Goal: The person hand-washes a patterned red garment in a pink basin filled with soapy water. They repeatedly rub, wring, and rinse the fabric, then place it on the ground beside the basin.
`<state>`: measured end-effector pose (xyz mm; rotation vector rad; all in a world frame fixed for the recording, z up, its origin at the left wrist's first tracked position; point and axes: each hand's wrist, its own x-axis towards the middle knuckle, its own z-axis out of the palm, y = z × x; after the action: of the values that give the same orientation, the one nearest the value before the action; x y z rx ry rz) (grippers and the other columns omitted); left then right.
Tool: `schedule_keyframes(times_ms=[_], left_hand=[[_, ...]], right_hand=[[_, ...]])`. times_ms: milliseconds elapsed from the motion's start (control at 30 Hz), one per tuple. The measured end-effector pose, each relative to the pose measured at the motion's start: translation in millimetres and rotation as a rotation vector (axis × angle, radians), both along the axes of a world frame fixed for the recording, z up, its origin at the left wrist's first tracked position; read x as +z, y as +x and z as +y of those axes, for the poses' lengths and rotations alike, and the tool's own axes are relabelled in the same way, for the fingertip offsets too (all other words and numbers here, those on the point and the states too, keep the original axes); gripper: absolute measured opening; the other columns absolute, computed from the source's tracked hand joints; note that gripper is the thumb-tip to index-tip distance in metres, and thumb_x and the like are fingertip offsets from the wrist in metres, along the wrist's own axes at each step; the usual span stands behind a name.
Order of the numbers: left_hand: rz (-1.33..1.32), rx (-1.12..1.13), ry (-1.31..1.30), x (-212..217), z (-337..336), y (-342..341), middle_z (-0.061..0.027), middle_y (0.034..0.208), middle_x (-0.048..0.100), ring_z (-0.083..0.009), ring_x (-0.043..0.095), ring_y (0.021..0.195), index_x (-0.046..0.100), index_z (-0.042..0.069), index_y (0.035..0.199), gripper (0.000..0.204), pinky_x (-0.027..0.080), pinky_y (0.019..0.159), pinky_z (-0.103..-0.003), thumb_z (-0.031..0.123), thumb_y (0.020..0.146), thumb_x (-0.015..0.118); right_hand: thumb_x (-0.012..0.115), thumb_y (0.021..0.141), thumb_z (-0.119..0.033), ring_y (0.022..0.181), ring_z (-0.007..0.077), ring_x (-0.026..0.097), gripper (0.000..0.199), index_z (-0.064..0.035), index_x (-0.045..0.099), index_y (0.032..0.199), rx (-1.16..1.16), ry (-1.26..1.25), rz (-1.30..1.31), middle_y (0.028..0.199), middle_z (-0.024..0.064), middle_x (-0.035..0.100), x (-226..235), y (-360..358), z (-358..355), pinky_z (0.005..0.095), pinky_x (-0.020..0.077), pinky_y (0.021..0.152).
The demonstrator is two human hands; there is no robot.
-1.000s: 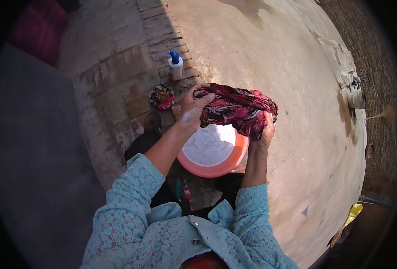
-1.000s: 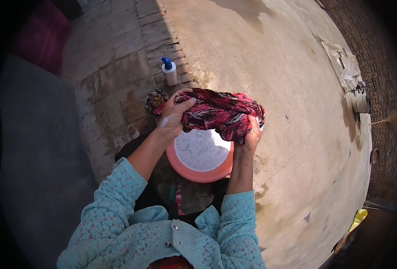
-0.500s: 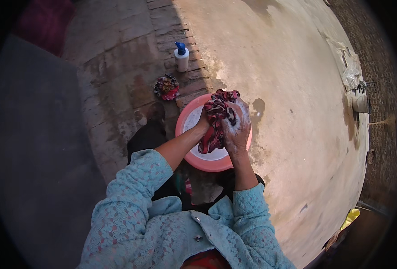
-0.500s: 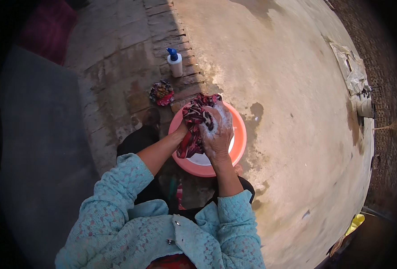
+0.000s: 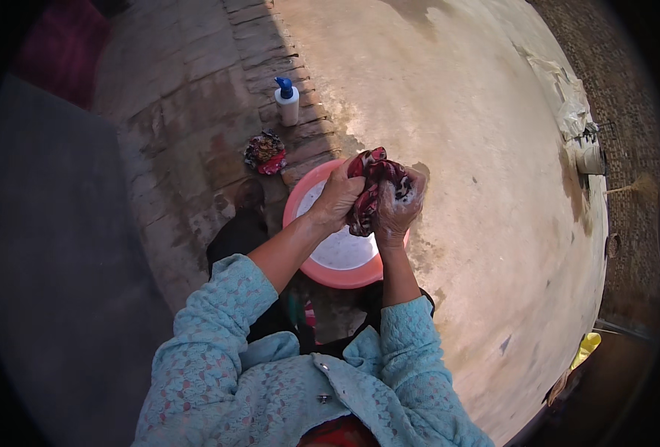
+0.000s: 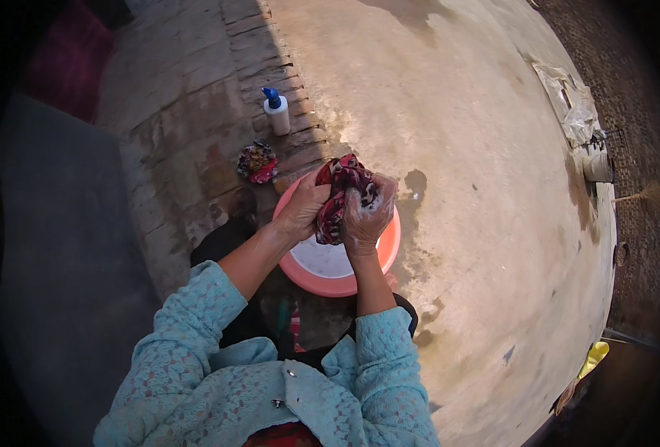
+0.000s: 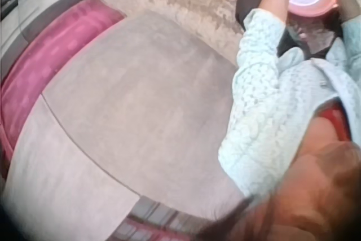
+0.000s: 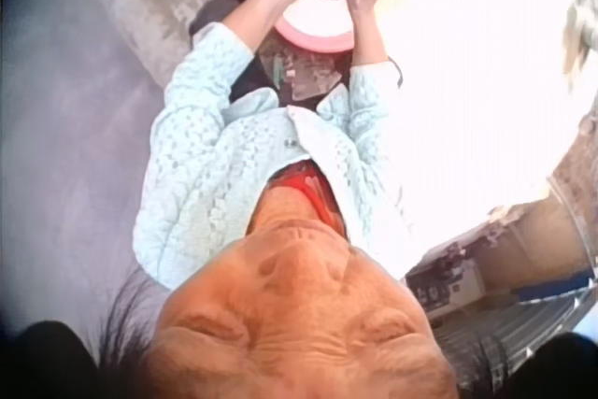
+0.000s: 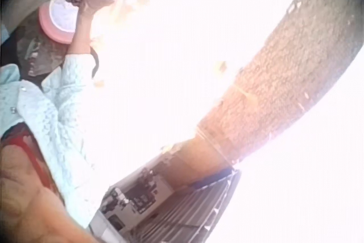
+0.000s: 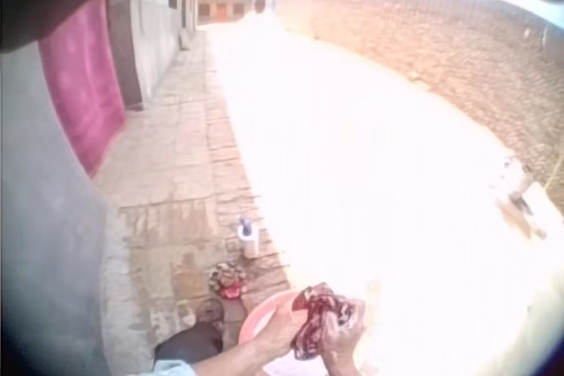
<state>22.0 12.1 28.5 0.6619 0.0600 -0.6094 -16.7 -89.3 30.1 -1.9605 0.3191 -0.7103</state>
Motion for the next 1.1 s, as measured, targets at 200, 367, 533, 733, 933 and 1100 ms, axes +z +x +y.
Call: schedule_keyframes(times_ms=[200,367,533,733,933,1100], left_hand=[[-0.125,0.110,0.228,-24.7,-4.3,-2.7,-0.0043,0.095,0.060,-0.0114,0.058,0.087,0.055,0.001,0.108,0.025,0.049,0.078,-0.026,0.007,0.084,0.054],[0.045,0.170,0.088,-39.5,11.0,2.2,-0.0016,0.085,0.058,-0.0085,0.055,0.079,0.057,0.005,0.100,0.015,0.048,0.069,-0.026,0.011,0.089,0.050],[0.036,0.145,0.231,-19.3,-14.4,-14.6,-0.0032,0.091,0.060,-0.0100,0.058,0.078,0.055,0.003,0.105,0.018,0.050,0.071,-0.026,0.014,0.093,0.048],[0.099,0.129,0.164,-36.4,8.6,12.4,0.0015,0.072,0.054,-0.0082,0.052,0.065,0.052,0.010,0.079,0.021,0.045,0.056,-0.025,0.026,0.092,0.052],[0.182,0.082,0.078,-13.4,-8.4,-14.5,-0.0001,0.084,0.058,-0.0073,0.055,0.073,0.059,0.006,0.093,0.020,0.047,0.066,-0.025,0.025,0.092,0.053],[0.136,-0.011,0.085,-21.4,-1.5,-13.6,-0.0018,0.080,0.060,-0.0094,0.059,0.072,0.055,0.008,0.091,0.021,0.052,0.064,-0.026,0.029,0.092,0.054]], right_hand=[[0.054,0.081,-0.011,0.098,0.0297,0.053,0.034,-0.0080,0.053,0.114,0.088,0.065,0.041,0.103,0.0148,0.055,-16.6,-0.4,0.5,0.0385,0.0418,0.086],[0.059,0.084,-0.029,0.110,0.0350,0.046,0.033,-0.0072,0.056,0.109,0.107,-0.394,0.084,0.113,0.0199,0.052,13.0,-28.0,66.7,0.0405,0.0349,0.094],[0.054,0.090,-0.024,0.070,0.0172,0.051,0.026,0.0014,0.055,0.086,-0.050,0.539,0.205,0.077,0.0071,0.054,-10.7,16.0,-7.3,0.0281,0.0419,0.069],[0.072,0.074,-0.023,0.099,0.0319,0.050,0.023,-0.0083,0.060,0.087,0.190,-0.369,-0.081,0.103,0.0167,0.056,12.6,-23.5,57.7,0.0420,0.0425,0.082],[0.067,0.081,-0.018,0.069,0.0278,0.056,0.018,-0.0023,0.058,0.081,0.024,0.115,0.021,0.081,0.0126,0.057,-8.2,9.1,1.9,0.0363,0.0446,0.063],[0.066,0.080,-0.019,0.077,0.0271,0.056,0.017,-0.0027,0.059,0.080,0.040,0.233,0.159,0.084,0.0126,0.058,-0.9,5.3,12.5,0.0357,0.0441,0.069]])
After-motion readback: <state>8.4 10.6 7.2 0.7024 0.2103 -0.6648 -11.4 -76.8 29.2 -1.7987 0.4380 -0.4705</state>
